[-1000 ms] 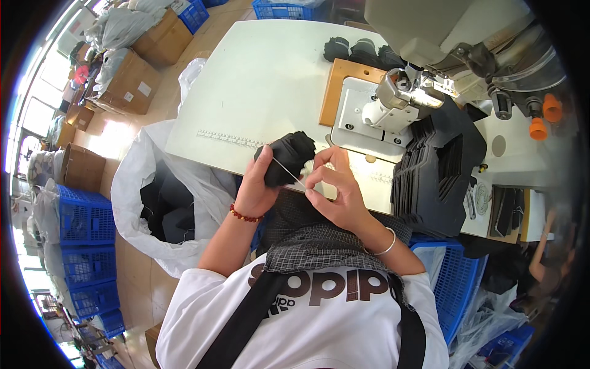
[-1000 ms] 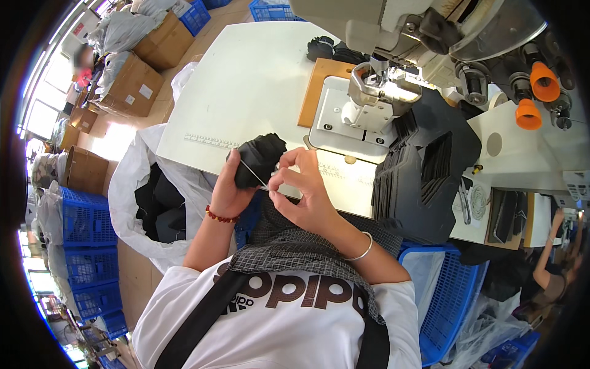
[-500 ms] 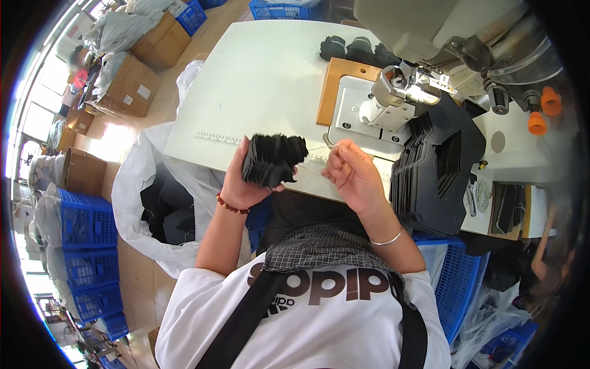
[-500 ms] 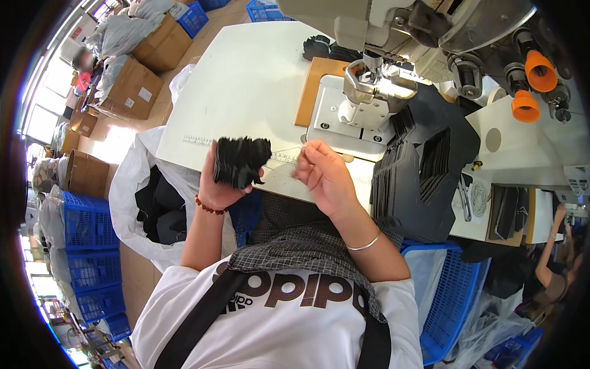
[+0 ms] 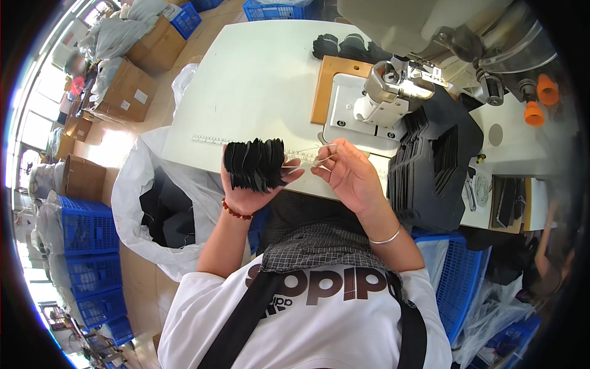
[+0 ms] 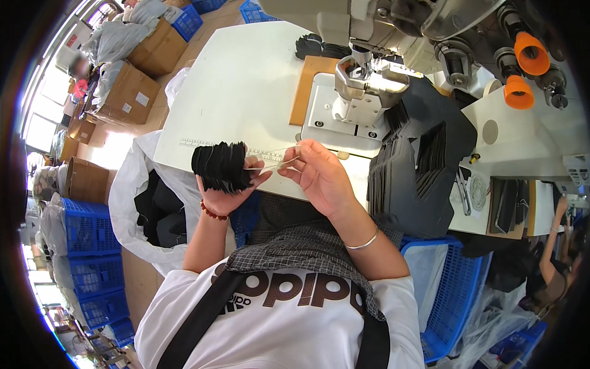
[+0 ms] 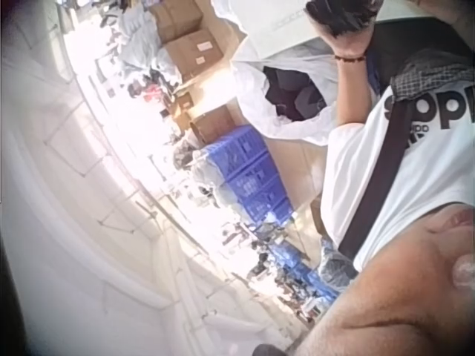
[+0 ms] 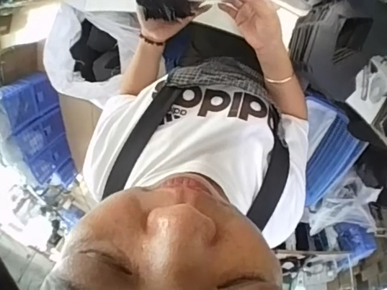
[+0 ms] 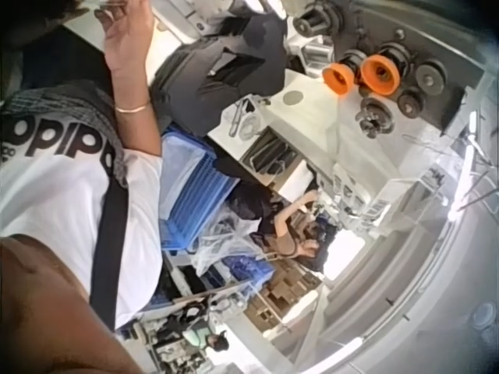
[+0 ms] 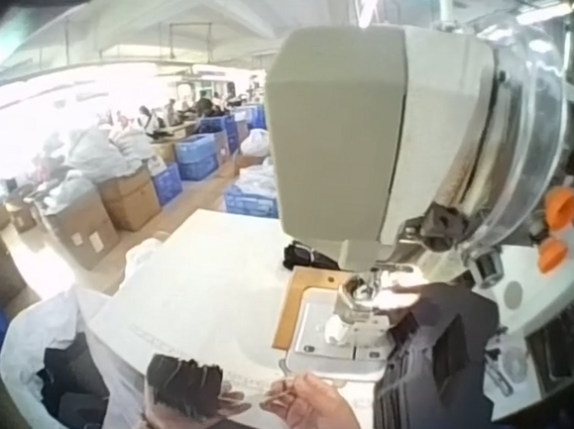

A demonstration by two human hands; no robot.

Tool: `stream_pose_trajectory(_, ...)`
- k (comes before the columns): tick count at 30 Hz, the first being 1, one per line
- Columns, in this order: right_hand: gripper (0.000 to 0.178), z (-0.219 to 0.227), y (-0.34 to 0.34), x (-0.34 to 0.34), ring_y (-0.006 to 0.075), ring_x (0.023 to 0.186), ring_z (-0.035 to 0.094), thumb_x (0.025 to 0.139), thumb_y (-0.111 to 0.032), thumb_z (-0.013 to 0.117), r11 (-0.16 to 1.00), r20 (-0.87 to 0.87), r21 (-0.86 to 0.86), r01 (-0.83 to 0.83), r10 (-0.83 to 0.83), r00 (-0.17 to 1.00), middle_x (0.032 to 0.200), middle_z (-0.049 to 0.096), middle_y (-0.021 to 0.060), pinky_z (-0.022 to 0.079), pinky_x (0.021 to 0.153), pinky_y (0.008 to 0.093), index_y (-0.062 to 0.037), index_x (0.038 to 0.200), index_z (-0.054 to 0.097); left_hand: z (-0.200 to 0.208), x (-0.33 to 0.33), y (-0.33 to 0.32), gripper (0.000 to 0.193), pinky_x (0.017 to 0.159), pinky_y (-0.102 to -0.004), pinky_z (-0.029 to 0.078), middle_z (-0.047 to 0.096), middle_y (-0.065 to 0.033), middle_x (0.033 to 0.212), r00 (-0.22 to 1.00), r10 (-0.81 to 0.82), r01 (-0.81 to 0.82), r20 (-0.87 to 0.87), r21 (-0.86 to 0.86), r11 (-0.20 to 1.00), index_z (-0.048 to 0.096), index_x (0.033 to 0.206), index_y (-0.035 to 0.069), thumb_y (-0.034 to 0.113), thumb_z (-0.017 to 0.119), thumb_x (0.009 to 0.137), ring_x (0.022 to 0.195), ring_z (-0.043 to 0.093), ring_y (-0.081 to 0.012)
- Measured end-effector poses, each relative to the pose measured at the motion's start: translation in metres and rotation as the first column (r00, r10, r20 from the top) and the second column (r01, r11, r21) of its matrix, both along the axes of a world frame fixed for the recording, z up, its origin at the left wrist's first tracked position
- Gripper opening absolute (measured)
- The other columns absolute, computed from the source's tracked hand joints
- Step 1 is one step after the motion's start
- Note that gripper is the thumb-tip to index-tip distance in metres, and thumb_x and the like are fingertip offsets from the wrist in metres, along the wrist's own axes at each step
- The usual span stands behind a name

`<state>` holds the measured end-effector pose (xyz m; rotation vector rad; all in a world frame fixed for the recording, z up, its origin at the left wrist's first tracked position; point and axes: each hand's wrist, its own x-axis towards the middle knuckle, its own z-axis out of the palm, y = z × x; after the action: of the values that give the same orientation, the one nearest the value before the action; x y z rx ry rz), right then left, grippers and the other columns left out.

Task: Sort and organize shoe upper components and place them into plastic bags.

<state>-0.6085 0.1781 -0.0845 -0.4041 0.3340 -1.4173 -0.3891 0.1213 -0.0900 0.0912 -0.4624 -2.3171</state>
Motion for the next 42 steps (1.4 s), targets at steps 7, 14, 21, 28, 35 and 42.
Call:
stream_pose_trajectory(7, 0.012, 0.014, 0.007, 0.006, 0.0161, 0.087, 0.061, 0.1, -0.017, 0.054, 0.997, -0.185, -0.044, -0.059, 0.05, 0.981, 0.098, 0.063, 0.0079, 0.051, 0.08, 0.0309, -0.0047, 0.099, 0.055, -0.022, -0.005, -0.002, 0.08, 0.1, -0.0577, 0.041, 0.055, -0.0145, 0.132, 0.982, -0.144, 0.142, -0.122, -0.024, 0.99, 0.05, 0.137, 0.01, 0.073, 0.034, 0.09, 0.109, 0.059, -0.0345)
stream_pose_trajectory(14, 0.016, 0.009, 0.013, 0.015, 0.0138, 0.078, 0.061, 0.095, -0.009, 0.061, 0.999, -0.358, -0.026, -0.018, 0.007, 0.934, 0.092, 0.061, 0.0049, 0.052, 0.074, 0.027, -0.0019, 0.108, 0.056, -0.018, -0.008, 0.001, 0.077, 0.093, -0.0516, 0.046, 0.058, -0.0146, 0.126, 0.998, -0.057, 0.055, -0.037, -0.06, 0.997, 0.052, 0.136, 0.012, 0.072, 0.034, 0.091, 0.104, 0.06, -0.0324)
stream_pose_trajectory(21, 0.025, 0.012, 0.017, 0.02, 0.0113, 0.082, 0.058, 0.094, -0.002, 0.059, 0.996, -0.413, -0.045, 0.072, -0.084, 0.907, 0.094, 0.058, 0.0029, 0.048, 0.076, 0.0242, -0.0026, 0.118, 0.056, -0.016, -0.008, 0.005, 0.078, 0.091, -0.0495, 0.047, 0.058, -0.0159, 0.128, 0.999, -0.034, 0.034, -0.024, -0.006, 0.999, 0.051, 0.136, 0.011, 0.072, 0.035, 0.091, 0.105, 0.061, -0.0324)
stream_pose_trajectory(28, 0.022, 0.02, 0.02, 0.023, 0.0123, 0.078, 0.047, 0.084, 0.004, 0.064, 0.867, -0.793, -0.488, 0.102, -0.489, 0.364, 0.091, 0.049, 0.0035, 0.042, 0.076, 0.024, -0.002, 0.105, 0.06, -0.017, -0.011, 0.008, 0.077, 0.089, -0.0497, 0.048, 0.057, -0.0172, 0.13, 0.998, -0.035, 0.033, -0.055, -0.024, 0.999, 0.05, 0.137, 0.01, 0.07, 0.034, 0.093, 0.106, 0.061, -0.0338)
stream_pose_trajectory(35, 0.009, 0.015, 0.018, 0.015, 0.0213, 0.098, 0.049, 0.085, -0.005, 0.066, 0.816, -0.77, -0.547, 0.188, -0.578, 0.268, 0.102, 0.048, 0.0082, 0.04, 0.09, 0.0326, -0.0036, 0.094, 0.064, -0.017, -0.01, 0.01, 0.078, 0.088, -0.0495, 0.049, 0.058, -0.0179, 0.128, 0.999, -0.038, 0.038, -0.01, 0.013, 0.999, 0.05, 0.138, 0.008, 0.069, 0.033, 0.093, 0.105, 0.062, -0.0352)
stream_pose_trajectory(42, 0.005, 0.011, 0.018, 0.012, 0.0185, 0.093, 0.055, 0.087, -0.006, 0.064, 0.897, -0.709, -0.417, 0.146, -0.422, 0.565, 0.092, 0.061, 0.0058, 0.041, 0.089, 0.0337, -0.0024, 0.091, 0.065, -0.013, -0.016, 0.009, 0.077, 0.086, -0.048, 0.049, 0.058, -0.0178, 0.127, 0.996, -0.078, 0.078, -0.039, 0.006, 0.997, 0.051, 0.136, 0.007, 0.069, 0.034, 0.093, 0.103, 0.061, -0.033)
